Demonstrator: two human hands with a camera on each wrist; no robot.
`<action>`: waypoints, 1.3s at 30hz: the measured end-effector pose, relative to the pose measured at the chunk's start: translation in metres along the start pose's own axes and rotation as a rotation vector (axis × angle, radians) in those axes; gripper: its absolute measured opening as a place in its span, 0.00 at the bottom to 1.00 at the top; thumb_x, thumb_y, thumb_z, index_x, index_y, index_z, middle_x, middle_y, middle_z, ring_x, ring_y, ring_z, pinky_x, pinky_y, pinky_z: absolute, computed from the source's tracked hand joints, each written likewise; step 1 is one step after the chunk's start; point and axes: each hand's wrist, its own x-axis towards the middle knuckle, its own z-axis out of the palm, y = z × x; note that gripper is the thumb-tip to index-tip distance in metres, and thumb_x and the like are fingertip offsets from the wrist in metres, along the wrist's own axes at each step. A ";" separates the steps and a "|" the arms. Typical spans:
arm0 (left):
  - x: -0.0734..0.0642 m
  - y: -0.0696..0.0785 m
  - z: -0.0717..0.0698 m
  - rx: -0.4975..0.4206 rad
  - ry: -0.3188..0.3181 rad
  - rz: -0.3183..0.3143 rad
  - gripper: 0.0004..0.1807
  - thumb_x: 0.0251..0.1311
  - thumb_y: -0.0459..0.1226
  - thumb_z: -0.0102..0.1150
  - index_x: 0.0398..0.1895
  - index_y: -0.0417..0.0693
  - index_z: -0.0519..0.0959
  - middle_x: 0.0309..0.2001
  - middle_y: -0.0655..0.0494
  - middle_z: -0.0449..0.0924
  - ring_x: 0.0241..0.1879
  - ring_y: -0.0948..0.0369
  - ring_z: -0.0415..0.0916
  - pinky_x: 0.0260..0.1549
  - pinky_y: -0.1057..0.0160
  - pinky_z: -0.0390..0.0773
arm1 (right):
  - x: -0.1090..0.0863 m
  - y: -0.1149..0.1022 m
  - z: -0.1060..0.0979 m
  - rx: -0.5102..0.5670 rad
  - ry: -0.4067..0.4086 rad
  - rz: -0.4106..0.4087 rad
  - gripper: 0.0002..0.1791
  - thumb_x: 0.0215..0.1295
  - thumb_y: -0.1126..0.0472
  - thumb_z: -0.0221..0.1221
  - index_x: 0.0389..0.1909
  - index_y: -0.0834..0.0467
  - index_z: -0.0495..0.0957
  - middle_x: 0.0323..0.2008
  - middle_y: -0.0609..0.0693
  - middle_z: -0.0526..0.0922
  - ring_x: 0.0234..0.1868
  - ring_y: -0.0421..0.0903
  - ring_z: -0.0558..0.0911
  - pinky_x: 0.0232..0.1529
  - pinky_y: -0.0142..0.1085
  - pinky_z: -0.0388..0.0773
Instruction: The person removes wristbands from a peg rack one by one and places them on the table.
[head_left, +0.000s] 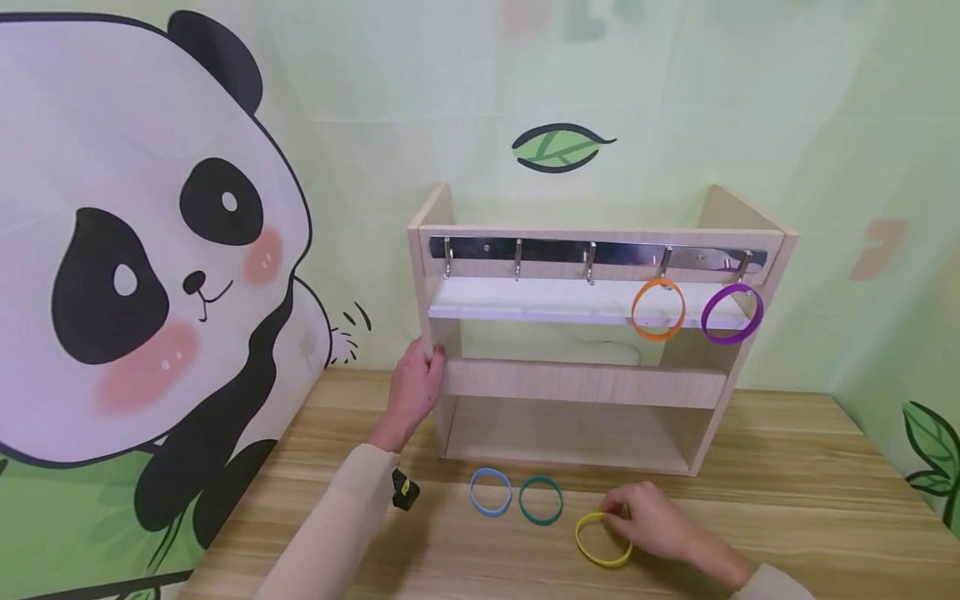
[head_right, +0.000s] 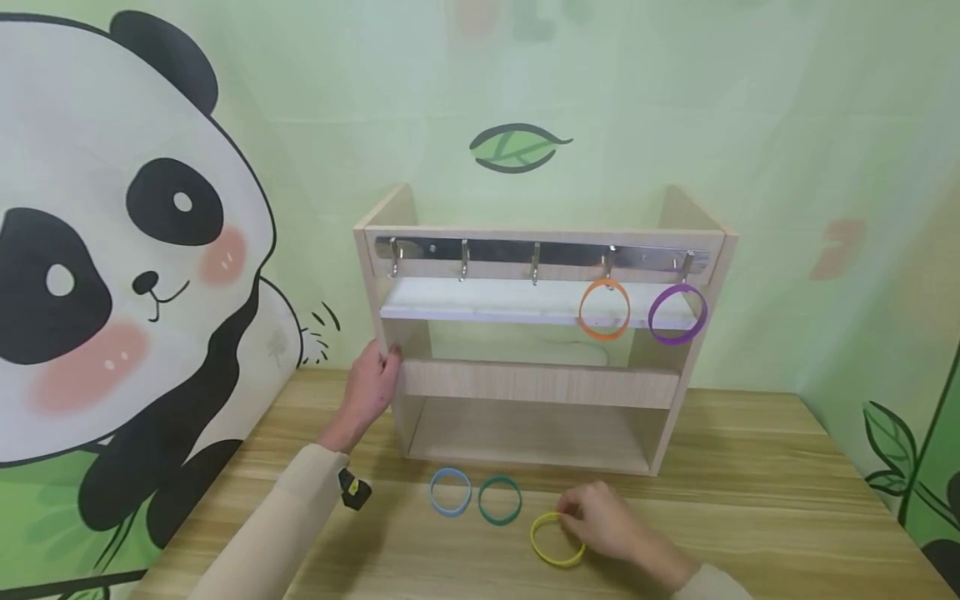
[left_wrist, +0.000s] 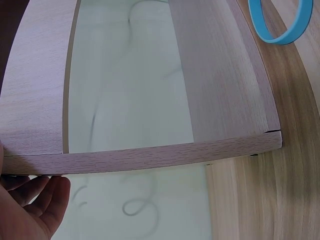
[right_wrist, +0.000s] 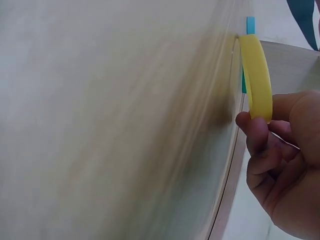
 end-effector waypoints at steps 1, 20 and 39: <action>0.000 0.000 0.000 -0.002 -0.003 -0.002 0.19 0.70 0.45 0.39 0.55 0.43 0.70 0.48 0.45 0.74 0.45 0.51 0.74 0.41 0.49 0.79 | 0.000 0.001 0.000 -0.001 -0.006 -0.002 0.04 0.56 0.65 0.64 0.28 0.53 0.82 0.26 0.37 0.80 0.29 0.32 0.77 0.29 0.31 0.76; 0.000 -0.002 0.002 0.025 0.009 0.017 0.18 0.70 0.45 0.39 0.51 0.43 0.72 0.46 0.46 0.74 0.43 0.51 0.75 0.38 0.51 0.79 | 0.019 0.017 -0.002 -0.049 0.011 0.003 0.02 0.55 0.65 0.64 0.27 0.57 0.81 0.25 0.40 0.80 0.28 0.34 0.76 0.30 0.32 0.75; 0.000 -0.002 0.002 0.028 0.016 0.036 0.20 0.70 0.45 0.38 0.54 0.42 0.71 0.48 0.44 0.74 0.44 0.50 0.75 0.38 0.50 0.79 | 0.029 0.023 -0.005 -0.025 0.024 0.040 0.03 0.54 0.66 0.65 0.28 0.55 0.81 0.26 0.39 0.80 0.28 0.34 0.77 0.31 0.32 0.76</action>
